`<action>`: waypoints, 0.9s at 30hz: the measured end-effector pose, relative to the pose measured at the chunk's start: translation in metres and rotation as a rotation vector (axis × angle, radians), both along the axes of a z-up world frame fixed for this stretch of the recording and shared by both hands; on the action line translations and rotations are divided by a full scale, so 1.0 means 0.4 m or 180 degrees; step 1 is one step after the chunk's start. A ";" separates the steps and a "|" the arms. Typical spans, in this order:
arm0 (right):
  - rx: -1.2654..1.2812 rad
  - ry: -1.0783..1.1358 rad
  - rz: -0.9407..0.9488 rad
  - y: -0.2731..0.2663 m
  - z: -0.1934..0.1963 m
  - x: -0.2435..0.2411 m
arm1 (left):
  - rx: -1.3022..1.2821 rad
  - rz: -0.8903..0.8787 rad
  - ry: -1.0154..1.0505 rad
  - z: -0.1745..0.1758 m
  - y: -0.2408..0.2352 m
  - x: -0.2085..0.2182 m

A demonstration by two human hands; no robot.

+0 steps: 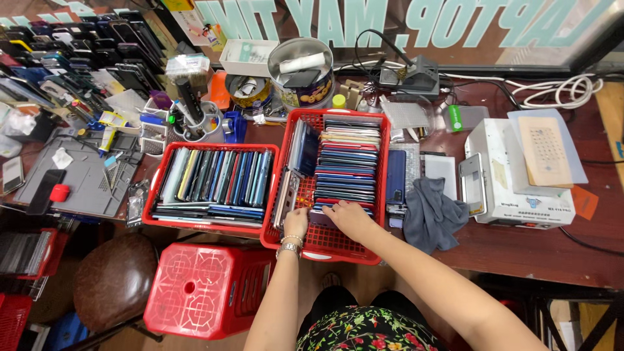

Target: The person repeatedly picks up mobile phones from red baskets, wipes them with a gray cloth, and places them back into the baskets. The person also handles bubble wrap and a small cardboard piece during the process.

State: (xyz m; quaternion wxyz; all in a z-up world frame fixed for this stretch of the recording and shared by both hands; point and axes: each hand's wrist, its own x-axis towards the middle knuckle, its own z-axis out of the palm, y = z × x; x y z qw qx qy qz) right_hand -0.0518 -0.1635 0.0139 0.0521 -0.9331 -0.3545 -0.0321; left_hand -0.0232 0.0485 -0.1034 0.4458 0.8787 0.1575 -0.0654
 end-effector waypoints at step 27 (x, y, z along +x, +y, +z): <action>0.1166 0.1033 -0.3435 -0.465 0.046 -0.197 | -0.0193 -0.1558 -0.1630 0.255 -0.642 0.068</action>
